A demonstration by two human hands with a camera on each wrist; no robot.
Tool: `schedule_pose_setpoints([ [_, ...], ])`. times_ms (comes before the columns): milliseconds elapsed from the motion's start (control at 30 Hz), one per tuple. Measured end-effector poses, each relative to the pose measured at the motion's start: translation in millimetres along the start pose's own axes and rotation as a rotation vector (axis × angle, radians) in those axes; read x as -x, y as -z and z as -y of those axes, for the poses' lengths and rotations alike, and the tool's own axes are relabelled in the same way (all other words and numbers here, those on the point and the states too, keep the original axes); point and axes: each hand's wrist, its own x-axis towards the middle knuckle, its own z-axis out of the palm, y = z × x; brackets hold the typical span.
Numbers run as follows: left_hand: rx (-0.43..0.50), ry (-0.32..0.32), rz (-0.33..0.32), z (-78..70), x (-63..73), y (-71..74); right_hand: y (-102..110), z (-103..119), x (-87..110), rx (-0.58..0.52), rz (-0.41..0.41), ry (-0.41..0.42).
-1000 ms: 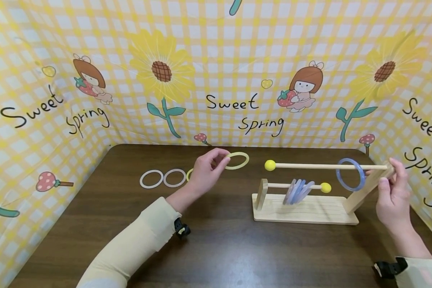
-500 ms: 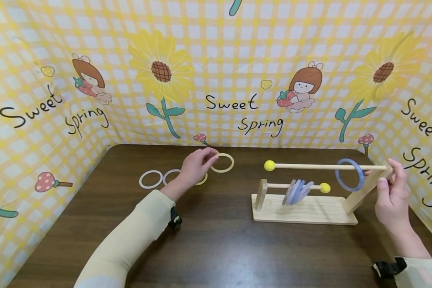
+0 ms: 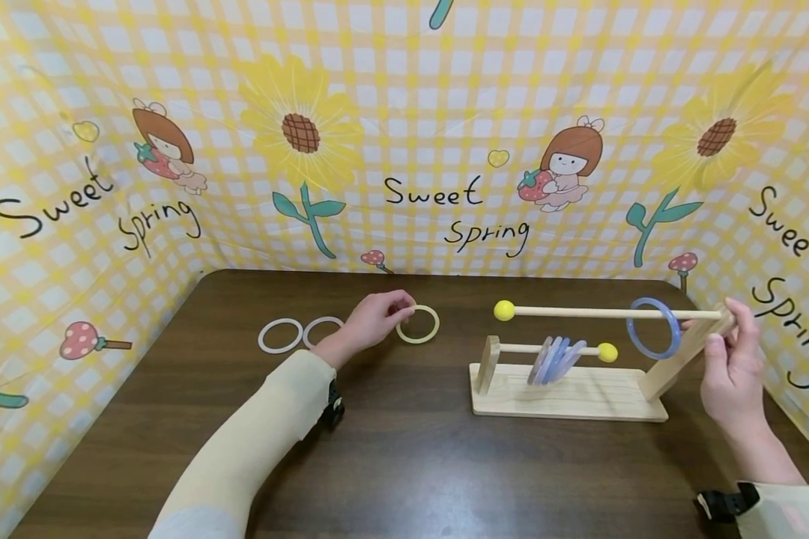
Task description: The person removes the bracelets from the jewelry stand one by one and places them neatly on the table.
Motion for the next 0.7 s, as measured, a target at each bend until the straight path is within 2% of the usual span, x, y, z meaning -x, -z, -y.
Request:
schedule_pose_setpoints([
  [233,-0.03,0.033,0.02,9.1,-9.0,-4.6,1.4,-0.9,-0.8,0.015,0.009,-0.005],
  [533,-0.105,0.125,0.093,18.9,-20.4,-6.2,1.2,-2.5,-0.1,0.009,0.005,0.003],
  [700,-0.149,0.162,0.109,26.2,-25.1,-8.8,0.6,-2.3,0.1,0.006,0.001,0.0],
])
